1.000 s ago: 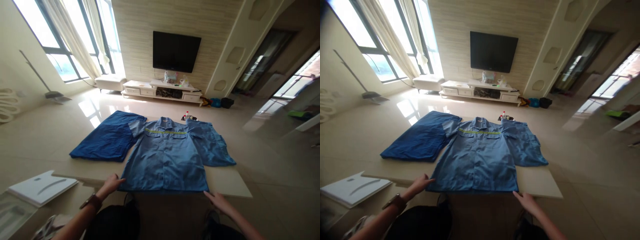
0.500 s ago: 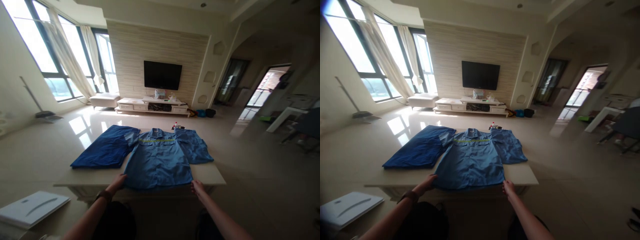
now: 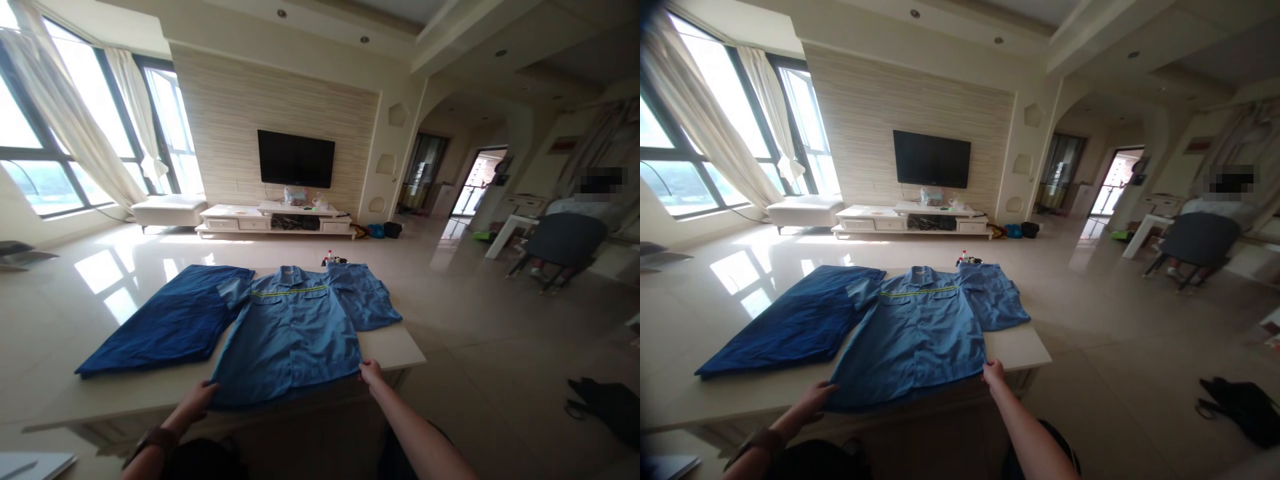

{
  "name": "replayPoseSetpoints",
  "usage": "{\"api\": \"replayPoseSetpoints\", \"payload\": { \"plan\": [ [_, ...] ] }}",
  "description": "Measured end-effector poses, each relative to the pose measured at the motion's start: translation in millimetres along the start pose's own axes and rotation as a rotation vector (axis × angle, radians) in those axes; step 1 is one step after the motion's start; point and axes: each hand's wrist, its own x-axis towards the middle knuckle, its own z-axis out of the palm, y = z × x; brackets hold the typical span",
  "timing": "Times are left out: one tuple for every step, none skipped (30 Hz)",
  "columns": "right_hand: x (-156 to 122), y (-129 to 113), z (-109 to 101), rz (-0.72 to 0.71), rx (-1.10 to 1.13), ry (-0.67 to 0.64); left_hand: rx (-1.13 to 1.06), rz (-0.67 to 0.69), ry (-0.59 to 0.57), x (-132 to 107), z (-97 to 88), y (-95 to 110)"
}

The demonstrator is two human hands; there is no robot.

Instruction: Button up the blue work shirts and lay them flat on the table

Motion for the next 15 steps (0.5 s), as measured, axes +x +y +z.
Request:
{"api": "replayPoseSetpoints", "payload": {
  "plan": [
    [0, 0, -2, -0.011, -0.025, -0.006, 0.028, 0.011, -0.013, 1, -1.8, -1],
    [-1, 0, -5, -0.024, -0.05, -0.012, 0.062, 0.023, -0.027, 2, -3.7, -2],
    [-2, 0, -9, -0.039, -0.077, -0.02, 0.103, 0.037, -0.045, 3, -5.9, -4],
    [-4, 1, -14, -0.055, -0.105, -0.031, 0.15, 0.049, -0.061, 3, -8.0, -5],
    [-6, 1, -19, -0.07, -0.134, -0.045, 0.197, 0.057, -0.077, 3, -9.9, -7],
    [-8, 2, -25, -0.084, -0.164, -0.061, 0.241, 0.063, -0.094, 3, -11.6, -8],
    [-11, 2, -32, -0.097, -0.194, -0.079, 0.282, 0.069, -0.116, 3, -12.9, -9],
    [-14, 3, -38, -0.109, -0.224, -0.097, 0.323, 0.072, -0.141, 2, -13.7, -10],
    [-18, 4, -44, -0.12, -0.254, -0.114, 0.366, 0.072, -0.17, 1, -14.0, -9],
    [-22, 6, -50, -0.129, -0.285, -0.13, 0.41, 0.077, -0.202, -2, -14.0, -8],
    [-27, 8, -56, -0.134, -0.318, -0.147, 0.457, 0.089, -0.24, -6, -13.6, -6],
    [-32, 10, -61, -0.136, -0.351, -0.167, 0.497, 0.109, -0.288, -12, -13.0, -3],
    [-38, 13, -66, -0.135, -0.384, -0.189, 0.526, 0.132, -0.348, -18, -12.2, 1],
    [-44, 16, -71, -0.133, -0.416, -0.215, 0.554, 0.156, -0.409, -26, -11.1, 5],
    [-49, 19, -76, -0.131, -0.445, -0.243, 0.6, 0.185, -0.44, -34, -9.7, 9]
  ]
}}
